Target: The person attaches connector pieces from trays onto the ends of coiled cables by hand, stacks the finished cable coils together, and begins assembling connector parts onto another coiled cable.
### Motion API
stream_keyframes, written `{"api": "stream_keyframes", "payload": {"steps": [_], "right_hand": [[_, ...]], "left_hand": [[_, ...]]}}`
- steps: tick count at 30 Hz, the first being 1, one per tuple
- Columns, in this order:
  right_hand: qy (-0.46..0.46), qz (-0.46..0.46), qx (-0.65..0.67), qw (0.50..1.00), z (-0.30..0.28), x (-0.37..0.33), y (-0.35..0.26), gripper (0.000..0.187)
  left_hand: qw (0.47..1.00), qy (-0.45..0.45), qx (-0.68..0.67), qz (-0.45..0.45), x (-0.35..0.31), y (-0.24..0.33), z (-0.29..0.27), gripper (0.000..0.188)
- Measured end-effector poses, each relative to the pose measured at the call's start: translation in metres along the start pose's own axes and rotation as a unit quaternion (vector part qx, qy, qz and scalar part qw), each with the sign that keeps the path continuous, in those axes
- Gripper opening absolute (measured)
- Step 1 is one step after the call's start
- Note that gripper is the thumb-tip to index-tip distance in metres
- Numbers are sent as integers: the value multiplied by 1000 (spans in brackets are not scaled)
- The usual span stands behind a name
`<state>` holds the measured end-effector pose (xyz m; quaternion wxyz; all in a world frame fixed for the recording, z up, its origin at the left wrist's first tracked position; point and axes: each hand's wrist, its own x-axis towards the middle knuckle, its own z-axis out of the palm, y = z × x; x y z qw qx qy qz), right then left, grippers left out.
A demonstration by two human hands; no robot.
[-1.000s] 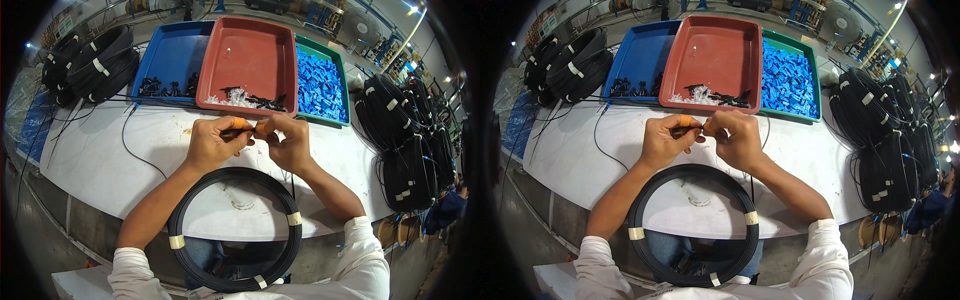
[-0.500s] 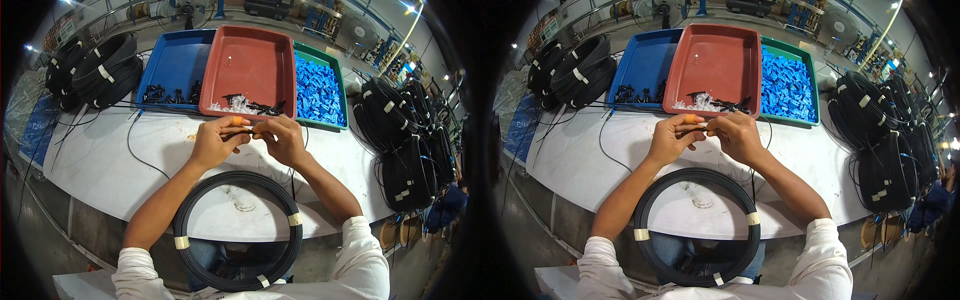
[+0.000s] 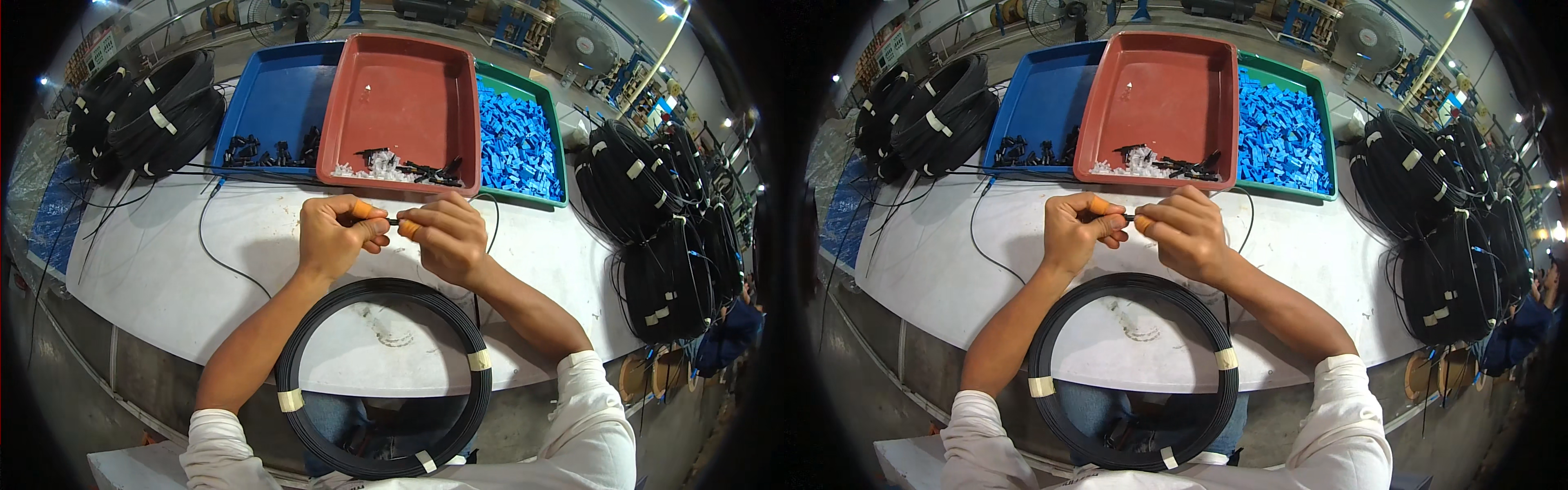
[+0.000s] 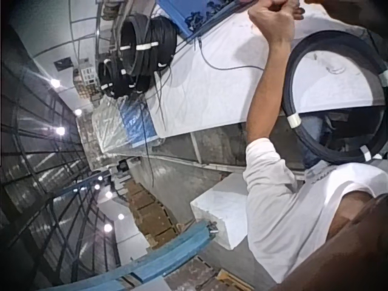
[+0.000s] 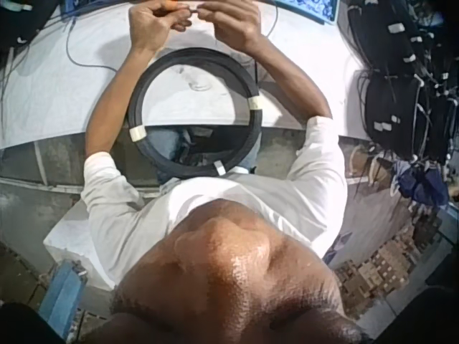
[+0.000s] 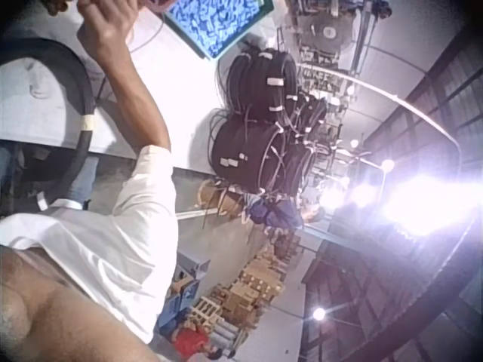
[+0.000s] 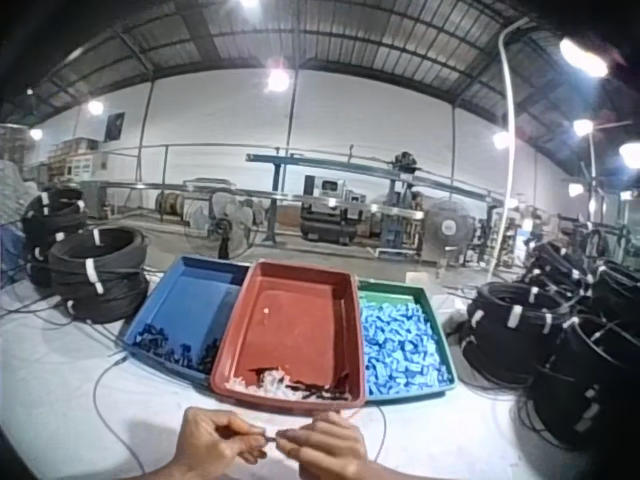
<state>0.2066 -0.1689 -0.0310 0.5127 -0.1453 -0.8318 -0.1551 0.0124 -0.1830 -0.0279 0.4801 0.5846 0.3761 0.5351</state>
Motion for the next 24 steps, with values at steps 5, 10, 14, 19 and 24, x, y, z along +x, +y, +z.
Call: {"api": "stream_keyframes", "payload": {"steps": [5, 10, 14, 19, 24], "right_hand": [[11, -81, -84, 993, 7, 5, 0, 11], [-121, 102, -12, 987, -9, 17, -12, 16], [-171, 456, 241, 839, -17, 37, -10, 18], [-124, 275, 147, 942, -12, 20, 5, 17], [-65, 91, 17, 994, 0, 0, 19, 22]], "left_hand": [[998, 54, 5, -31, -4, 8, 9, 5], [989, 75, 71, 106, -6, -6, 13, 10], [964, 55, 139, 218, -2, -17, 8, 9], [999, 13, 3, 51, 9, -10, 3, 7], [995, 1, -95, -26, 12, -15, 0, 7]]}}
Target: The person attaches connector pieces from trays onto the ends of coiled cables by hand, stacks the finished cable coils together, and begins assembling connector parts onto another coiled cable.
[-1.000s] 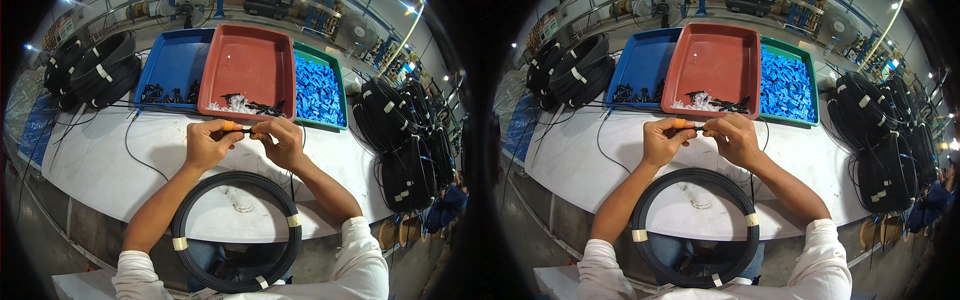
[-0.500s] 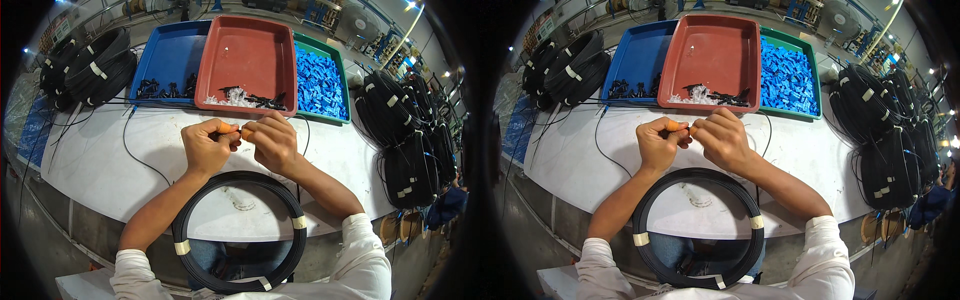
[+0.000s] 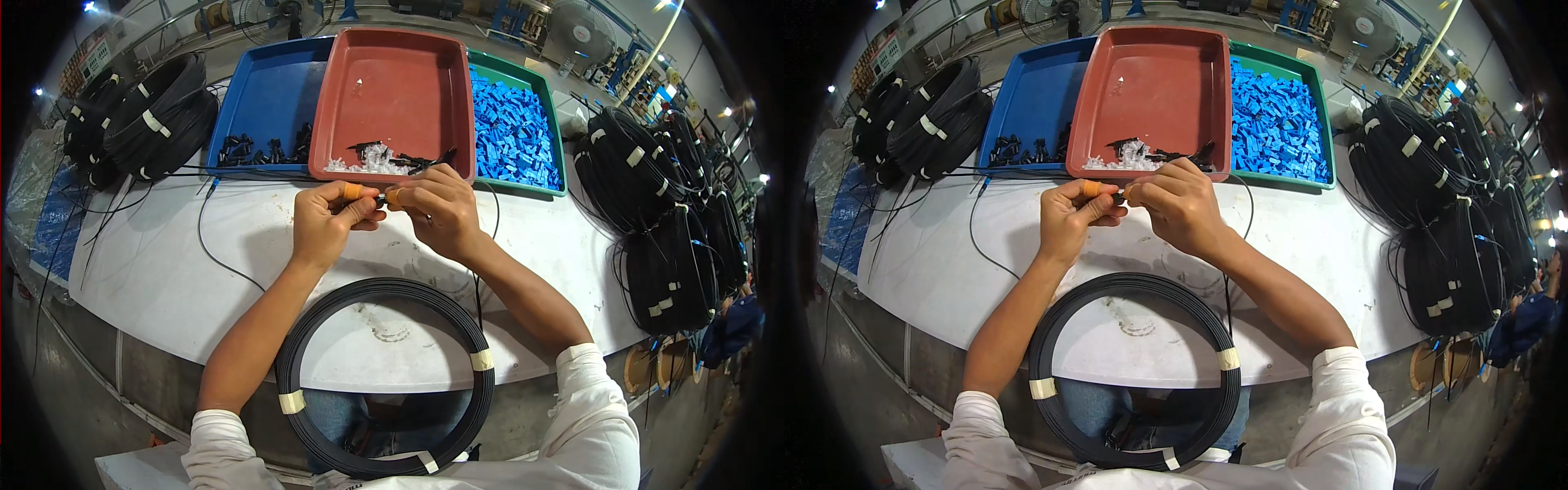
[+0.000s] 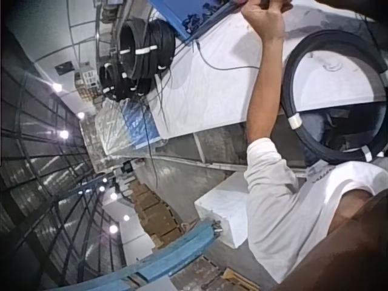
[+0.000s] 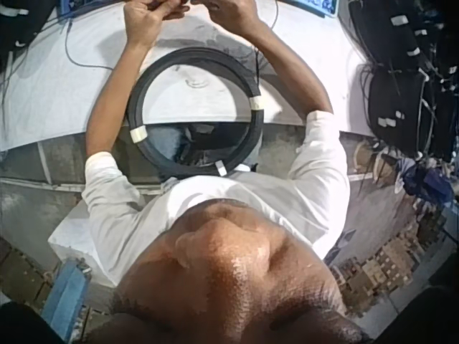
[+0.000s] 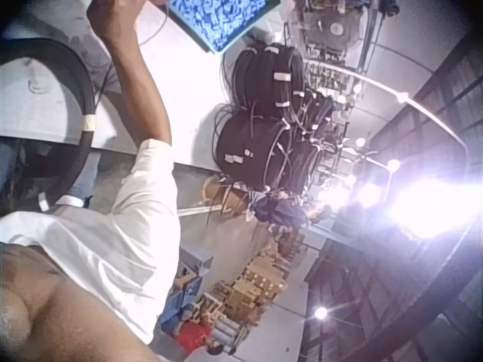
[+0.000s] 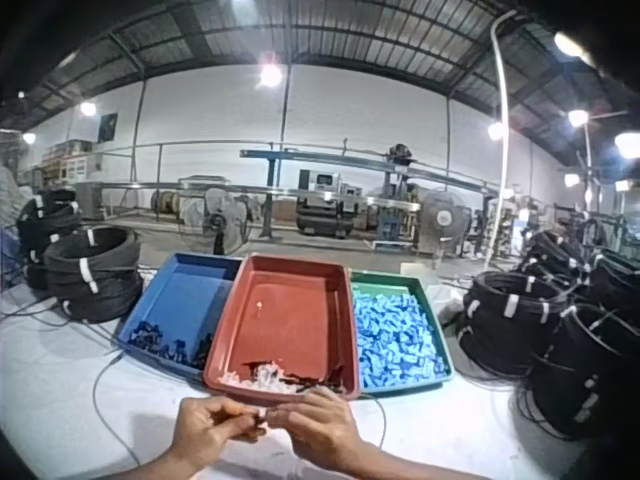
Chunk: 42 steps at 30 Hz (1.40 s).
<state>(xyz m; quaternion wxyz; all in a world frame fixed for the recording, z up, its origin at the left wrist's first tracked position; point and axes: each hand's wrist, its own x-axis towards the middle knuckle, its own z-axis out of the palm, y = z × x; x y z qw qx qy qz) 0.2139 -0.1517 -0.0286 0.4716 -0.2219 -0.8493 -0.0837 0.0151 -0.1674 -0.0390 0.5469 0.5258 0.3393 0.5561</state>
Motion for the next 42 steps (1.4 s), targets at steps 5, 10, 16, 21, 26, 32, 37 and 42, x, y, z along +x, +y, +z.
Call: {"api": "stream_keyframes", "payload": {"steps": [5, 10, 16, 21, 26, 32, 37, 42], "right_hand": [[65, -96, -73, 991, 8, -1, 0, 21], [47, -111, -38, 992, 8, -2, -10, 23], [-2, 260, 183, 948, -2, 13, -35, 12], [-104, 332, 236, 907, -18, 21, -25, 12], [-19, 253, 159, 954, -11, 9, -13, 15], [-29, 246, 113, 962, -12, 10, -13, 11], [-18, 171, 55, 984, -10, 3, -9, 15], [-18, 92, 21, 995, -7, 2, -10, 18]], "left_hand": [[993, 17, 114, 36, -8, 5, 4, 6], [992, 65, 111, -16, -12, 7, 15, 9], [928, 89, 270, 241, -16, 1, 14, 13], [941, 46, 260, 213, -13, 6, 15, 8], [984, -86, 122, 100, -1, 3, -9, 36], [981, -19, 153, 114, -1, 1, -10, 23], [972, 29, 196, 129, -1, -1, 1, 17], [945, 58, 295, 128, -3, 0, 0, 14]]}}
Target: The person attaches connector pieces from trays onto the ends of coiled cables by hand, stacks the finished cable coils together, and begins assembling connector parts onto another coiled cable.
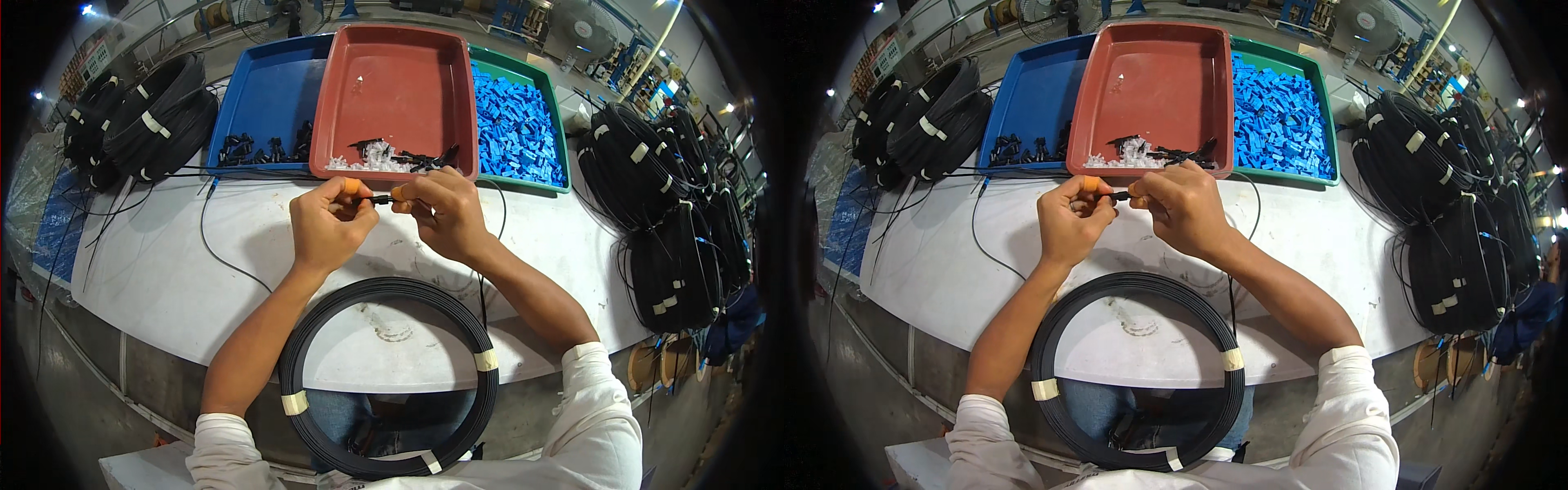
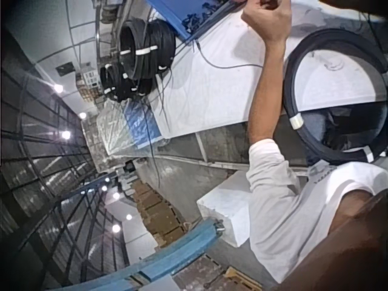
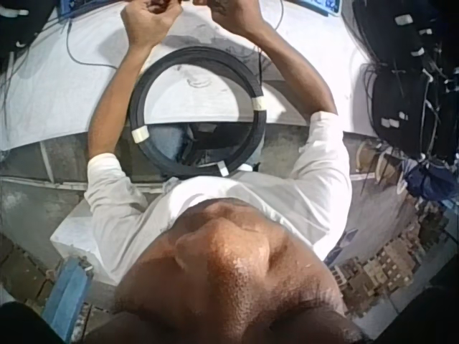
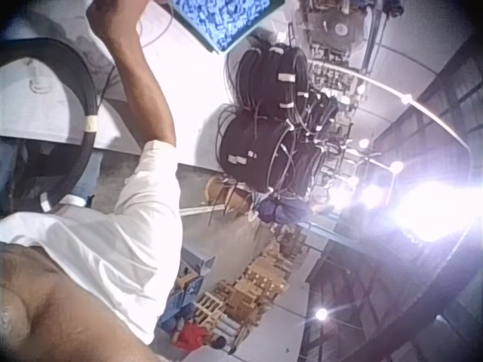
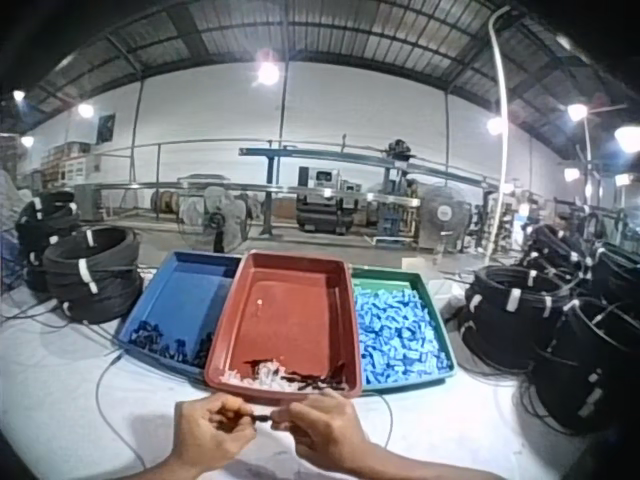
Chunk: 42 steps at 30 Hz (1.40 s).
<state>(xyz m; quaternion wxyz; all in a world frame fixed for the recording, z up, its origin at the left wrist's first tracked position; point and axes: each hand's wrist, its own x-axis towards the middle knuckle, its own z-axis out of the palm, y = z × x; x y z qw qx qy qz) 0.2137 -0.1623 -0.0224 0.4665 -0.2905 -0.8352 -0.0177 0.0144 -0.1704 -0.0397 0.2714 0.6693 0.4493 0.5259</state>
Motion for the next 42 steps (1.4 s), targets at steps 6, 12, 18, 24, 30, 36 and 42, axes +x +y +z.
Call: {"api": "stream_keyframes", "payload": {"steps": [6, 12, 18, 24, 30, 36, 42], "right_hand": [[-15, -8, -24, 1000, 0, -2, 2, 25], [1, -30, -36, 999, 6, -5, 3, 24], [-6, -68, -58, 996, 5, -5, 4, 19], [52, -141, -64, 987, 8, -3, 8, 18], [28, -112, -62, 991, 6, -6, 9, 18], [33, -124, -70, 989, 6, -8, 9, 18], [27, -111, -66, 991, 10, -9, 7, 17]], "left_hand": [[988, -114, -89, 57, 3, -13, -6, 17], [976, -95, -196, -23, -1, -7, 3, 17], [973, -89, -198, -75, 1, -1, 0, 18], [980, -88, -171, -41, -1, -9, 4, 18], [987, -96, -128, 15, -3, -14, 1, 20], [968, -124, -216, -33, -1, -1, -1, 17], [973, -119, -190, -47, 0, -4, -1, 15]]}}
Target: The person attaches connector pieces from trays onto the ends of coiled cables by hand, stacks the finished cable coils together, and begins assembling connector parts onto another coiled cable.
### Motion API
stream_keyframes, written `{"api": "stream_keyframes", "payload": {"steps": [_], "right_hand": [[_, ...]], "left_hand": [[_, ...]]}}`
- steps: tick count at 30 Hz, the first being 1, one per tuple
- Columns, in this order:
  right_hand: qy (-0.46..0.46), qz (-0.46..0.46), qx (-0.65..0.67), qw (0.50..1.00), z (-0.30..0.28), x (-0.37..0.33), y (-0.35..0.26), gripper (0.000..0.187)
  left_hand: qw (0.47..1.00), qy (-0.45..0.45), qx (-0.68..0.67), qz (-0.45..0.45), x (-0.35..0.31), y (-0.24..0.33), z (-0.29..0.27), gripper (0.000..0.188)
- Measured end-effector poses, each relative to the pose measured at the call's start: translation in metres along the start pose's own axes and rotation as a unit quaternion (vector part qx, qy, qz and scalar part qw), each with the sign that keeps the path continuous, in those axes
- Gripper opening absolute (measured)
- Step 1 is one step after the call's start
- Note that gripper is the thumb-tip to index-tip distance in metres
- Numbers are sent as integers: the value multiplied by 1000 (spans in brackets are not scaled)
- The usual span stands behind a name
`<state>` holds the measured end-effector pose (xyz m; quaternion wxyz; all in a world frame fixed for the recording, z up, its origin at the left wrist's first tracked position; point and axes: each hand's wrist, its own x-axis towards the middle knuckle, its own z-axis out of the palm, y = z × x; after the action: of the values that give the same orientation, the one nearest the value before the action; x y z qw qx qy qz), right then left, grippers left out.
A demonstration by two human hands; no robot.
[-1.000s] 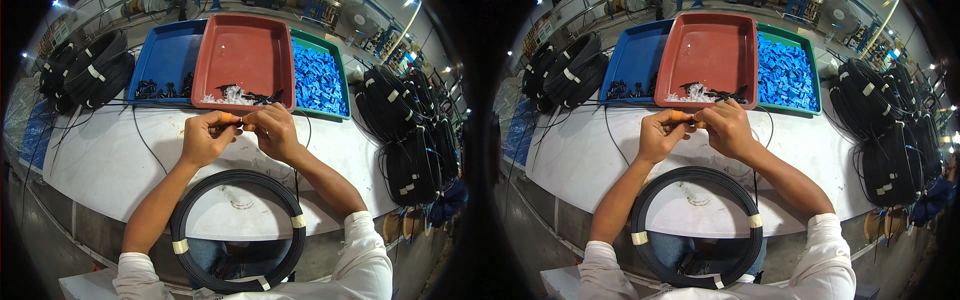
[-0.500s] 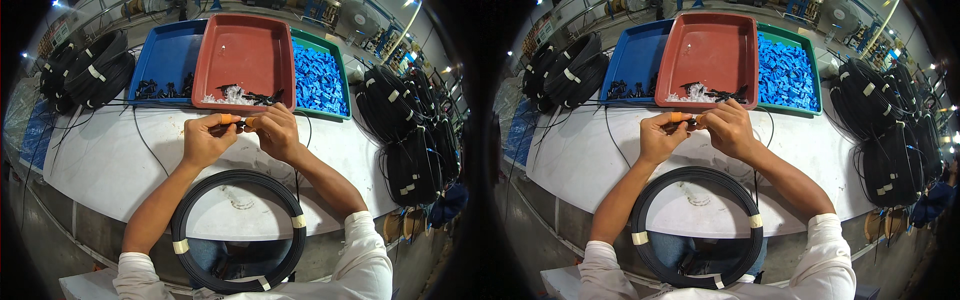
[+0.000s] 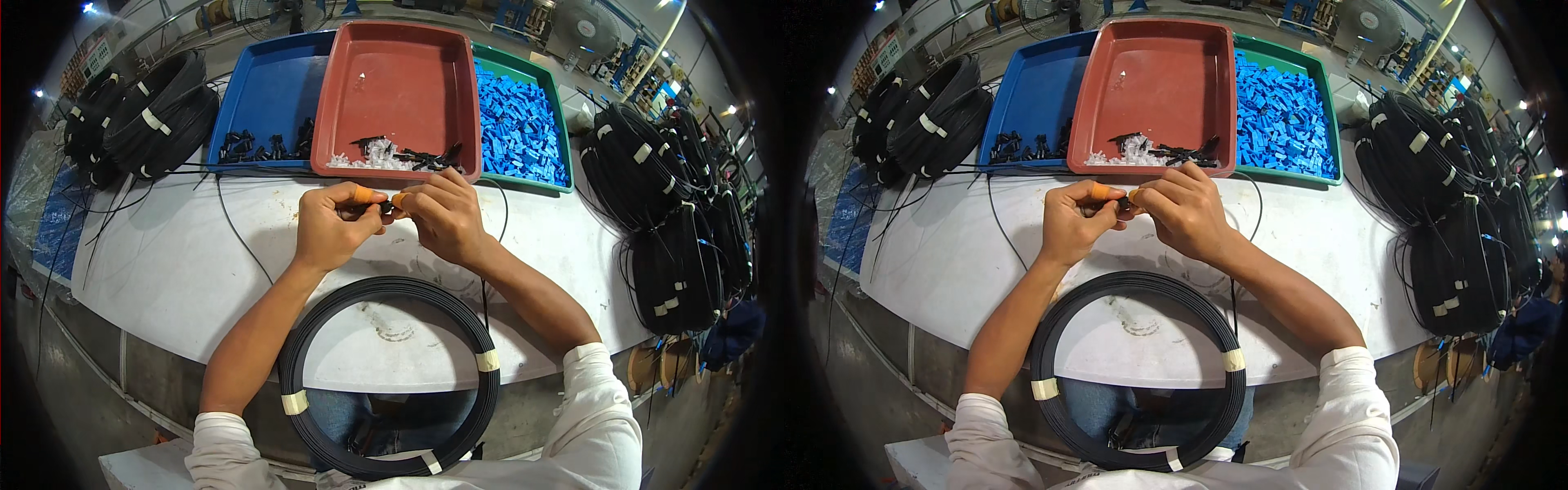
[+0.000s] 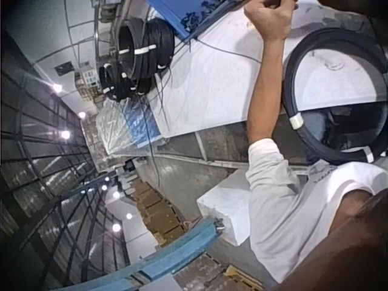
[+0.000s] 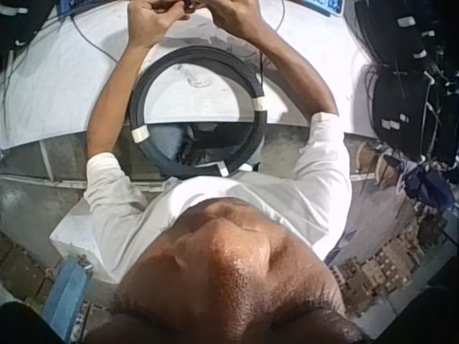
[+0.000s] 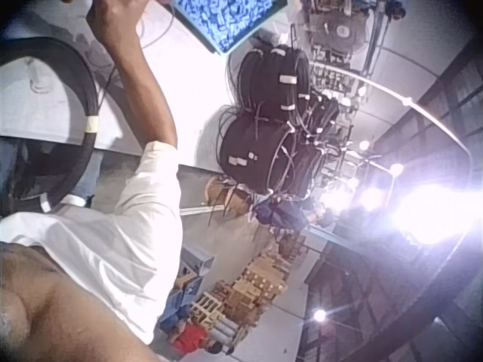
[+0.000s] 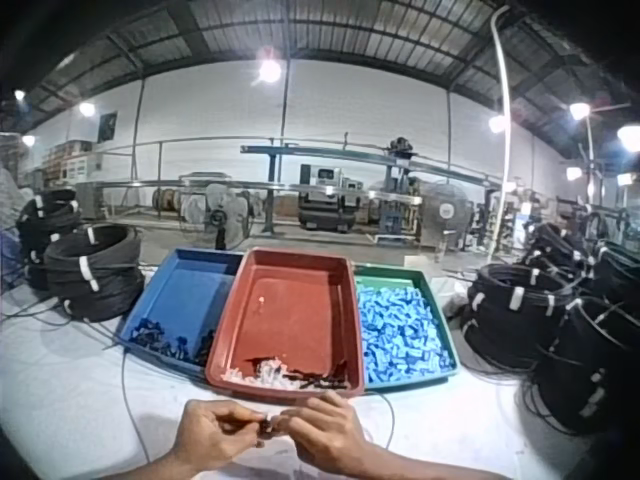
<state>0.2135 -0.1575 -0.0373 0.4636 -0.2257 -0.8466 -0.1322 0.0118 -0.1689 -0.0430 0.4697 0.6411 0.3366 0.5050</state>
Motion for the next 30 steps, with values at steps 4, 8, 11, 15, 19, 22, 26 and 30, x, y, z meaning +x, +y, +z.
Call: {"api": "stream_keyframes", "payload": {"steps": [4, 8, 11, 15, 19, 22, 26, 30], "right_hand": [[25, -13, 9, 1000, 1, 0, 1, 18], [17, -57, -3, 998, -4, 0, 7, 18], [13, -62, -24, 998, -6, -1, 8, 19], [9, -49, -26, 998, -5, -1, 8, 16], [-3, -64, -42, 997, -5, 2, 3, 16], [2, -56, -41, 998, -2, 0, -2, 18], [-46, 128, 33, 990, -10, 8, -25, 16], [-32, 331, 199, 922, -12, 31, -32, 13]], "left_hand": [[999, -1, -12, -37, 2, 4, 0, 15], [996, -24, -4, -88, 3, 12, 0, 15], [982, -49, 169, 62, 0, 7, -1, 15], [985, -54, 159, 32, 2, 9, -7, 18], [988, -6, 148, 37, -3, 11, 4, 18], [974, 56, 206, 79, -8, 11, 11, 18], [892, 99, 363, 249, -8, 13, 11, 19], [893, 133, 351, 247, -3, 20, 13, 17]]}}
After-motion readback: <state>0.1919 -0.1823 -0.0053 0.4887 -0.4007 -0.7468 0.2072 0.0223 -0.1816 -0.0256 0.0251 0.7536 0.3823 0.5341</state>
